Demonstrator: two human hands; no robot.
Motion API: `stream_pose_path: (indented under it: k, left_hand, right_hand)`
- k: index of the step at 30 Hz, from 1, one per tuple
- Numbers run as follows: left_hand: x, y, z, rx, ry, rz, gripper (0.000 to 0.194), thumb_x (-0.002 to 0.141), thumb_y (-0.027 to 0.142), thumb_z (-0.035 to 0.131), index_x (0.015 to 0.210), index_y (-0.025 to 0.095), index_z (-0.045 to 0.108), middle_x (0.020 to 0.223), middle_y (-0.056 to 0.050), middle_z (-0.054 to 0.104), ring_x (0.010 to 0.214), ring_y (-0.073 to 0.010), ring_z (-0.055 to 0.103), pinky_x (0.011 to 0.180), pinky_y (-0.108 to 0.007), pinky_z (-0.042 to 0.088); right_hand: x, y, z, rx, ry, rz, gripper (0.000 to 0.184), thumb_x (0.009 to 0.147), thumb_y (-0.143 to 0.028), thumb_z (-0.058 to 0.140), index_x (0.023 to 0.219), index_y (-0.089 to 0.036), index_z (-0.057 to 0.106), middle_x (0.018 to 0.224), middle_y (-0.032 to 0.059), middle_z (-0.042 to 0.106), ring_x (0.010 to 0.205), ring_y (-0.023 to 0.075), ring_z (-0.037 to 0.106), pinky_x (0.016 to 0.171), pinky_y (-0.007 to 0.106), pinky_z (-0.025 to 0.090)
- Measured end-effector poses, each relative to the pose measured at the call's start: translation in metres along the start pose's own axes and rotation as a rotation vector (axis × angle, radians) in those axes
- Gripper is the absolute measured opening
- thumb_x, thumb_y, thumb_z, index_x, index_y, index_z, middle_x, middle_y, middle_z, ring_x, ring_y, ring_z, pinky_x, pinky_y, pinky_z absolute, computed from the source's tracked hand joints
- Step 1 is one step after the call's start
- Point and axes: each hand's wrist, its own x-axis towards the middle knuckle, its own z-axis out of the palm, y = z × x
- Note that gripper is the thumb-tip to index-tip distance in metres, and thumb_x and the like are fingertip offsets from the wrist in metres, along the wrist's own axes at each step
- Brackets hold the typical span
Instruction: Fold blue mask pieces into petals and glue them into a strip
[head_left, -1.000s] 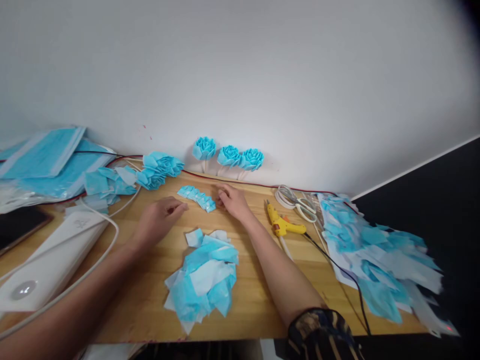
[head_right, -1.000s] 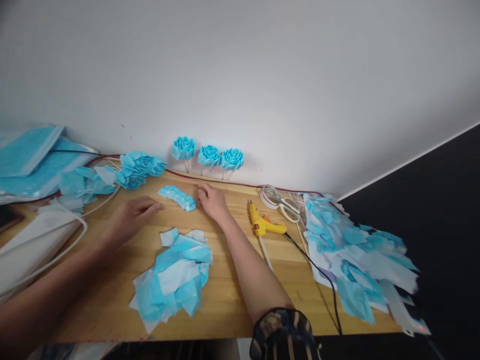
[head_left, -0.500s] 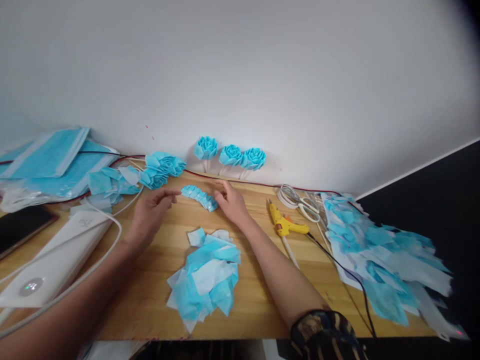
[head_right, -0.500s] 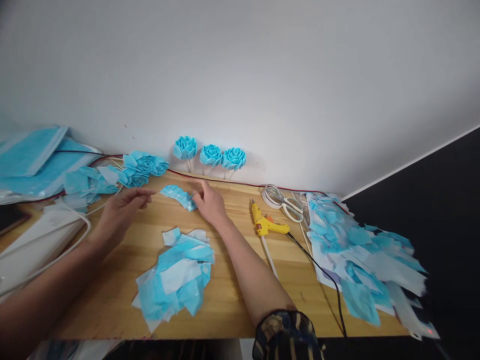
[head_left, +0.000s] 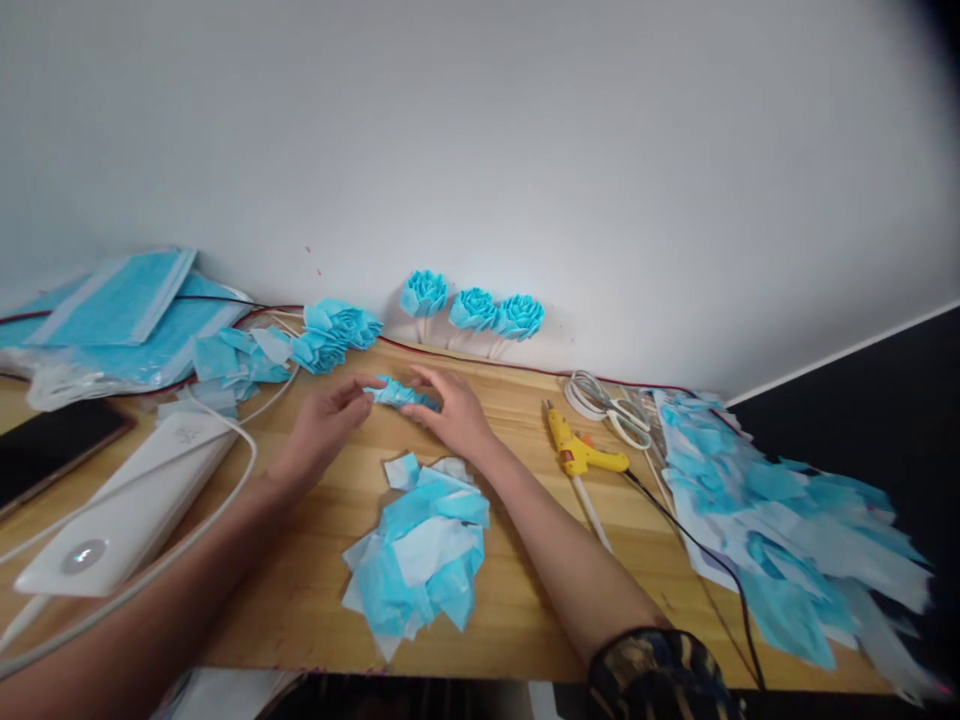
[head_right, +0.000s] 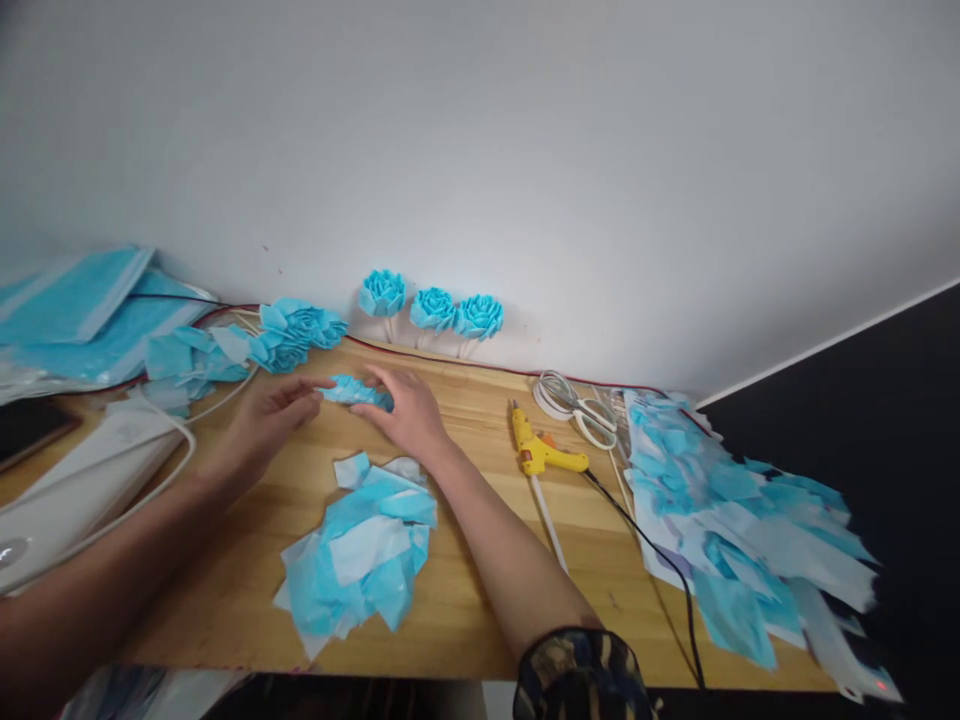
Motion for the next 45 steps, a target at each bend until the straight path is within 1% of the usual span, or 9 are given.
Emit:
stream_pose_path:
  k: [3,9,19,25,29,31,37,42,45]
  left_hand:
    - [-0.001,0.003,0.006,0.053,-0.101,0.075,0.033,0.077,0.038,0.064,0.102,0.016,0.067,0.059,0.006,0.051,0.056,-0.0119,0.048,0.054,-0.024,0.035]
    - [-0.005,0.008,0.007,0.206,-0.115,0.116,0.025,0.079,0.042,0.065,0.077,0.018,0.073,0.079,-0.004,0.075,0.076,-0.0206,0.065,0.071,-0.029,0.046]
    - [-0.006,0.008,0.005,0.349,-0.07,0.16,0.026,0.078,0.041,0.059,0.075,0.019,0.072,0.07,0.0,0.074,0.065,-0.0176,0.062,0.06,-0.025,0.043]
    - [-0.007,0.009,0.004,0.433,-0.046,0.165,0.027,0.078,0.04,0.053,0.074,0.018,0.07,0.058,0.001,0.063,0.054,-0.014,0.051,0.053,-0.024,0.036]
    - [-0.007,0.01,0.004,0.412,-0.032,0.156,0.03,0.08,0.044,0.055,0.074,0.019,0.069,0.064,0.0,0.066,0.06,-0.0161,0.055,0.056,-0.025,0.037]
    - [-0.007,0.009,0.004,0.41,-0.046,0.148,0.03,0.081,0.045,0.056,0.076,0.019,0.071,0.066,0.0,0.069,0.062,-0.0167,0.057,0.057,-0.025,0.038]
    - [-0.009,0.008,0.008,0.362,-0.094,0.145,0.029,0.079,0.045,0.061,0.078,0.019,0.074,0.073,-0.003,0.073,0.068,-0.0188,0.061,0.061,-0.026,0.041]
    - [-0.015,0.015,0.01,0.344,-0.086,0.158,0.032,0.081,0.046,0.056,0.067,0.019,0.065,0.065,-0.001,0.066,0.066,-0.0177,0.058,0.061,-0.027,0.039]
    - [-0.018,0.017,0.012,0.313,-0.118,0.183,0.028,0.083,0.04,0.051,0.081,0.019,0.069,0.069,-0.001,0.066,0.069,-0.0184,0.059,0.063,-0.027,0.042]
  right_hand:
    - [-0.001,-0.005,-0.001,0.081,0.009,0.005,0.049,0.086,-0.04,0.069,0.13,-0.023,0.057,0.115,0.0061,0.071,0.11,0.0207,0.062,0.097,0.035,0.043]
    - [-0.002,-0.014,-0.005,0.12,-0.047,0.01,0.046,0.086,-0.039,0.068,0.129,-0.026,0.058,0.116,0.0042,0.071,0.111,0.0197,0.062,0.099,0.034,0.043]
    - [-0.003,-0.02,-0.007,0.026,-0.02,-0.026,0.046,0.085,-0.033,0.07,0.128,-0.028,0.059,0.114,0.0026,0.072,0.115,0.0214,0.061,0.103,0.038,0.039]
    - [-0.001,-0.022,-0.015,0.265,-0.06,0.038,0.043,0.086,-0.034,0.065,0.128,-0.026,0.058,0.109,0.0018,0.072,0.104,0.0173,0.065,0.093,0.031,0.046]
    - [0.0,-0.031,-0.029,0.309,0.011,0.122,0.026,0.092,-0.039,0.053,0.105,-0.022,0.068,0.093,0.0009,0.072,0.087,0.0154,0.066,0.082,0.028,0.049]
    - [-0.002,-0.041,-0.04,0.274,-0.016,0.097,0.028,0.094,-0.039,0.05,0.088,-0.021,0.07,0.087,0.0009,0.072,0.083,0.0153,0.066,0.079,0.027,0.049]
    - [-0.027,-0.071,-0.071,0.032,-0.245,-0.053,0.021,0.095,-0.032,0.053,0.088,-0.025,0.071,0.088,-0.0017,0.072,0.085,0.0162,0.066,0.081,0.029,0.045]
    - [-0.061,-0.068,-0.083,-0.049,-0.311,-0.1,0.019,0.097,-0.03,0.053,0.097,-0.027,0.072,0.092,0.0004,0.074,0.087,0.018,0.066,0.083,0.032,0.045]
    - [-0.078,-0.061,-0.084,-0.118,-0.322,-0.08,0.018,0.096,-0.027,0.054,0.099,-0.026,0.072,0.092,0.0021,0.074,0.087,0.0188,0.065,0.081,0.033,0.045]
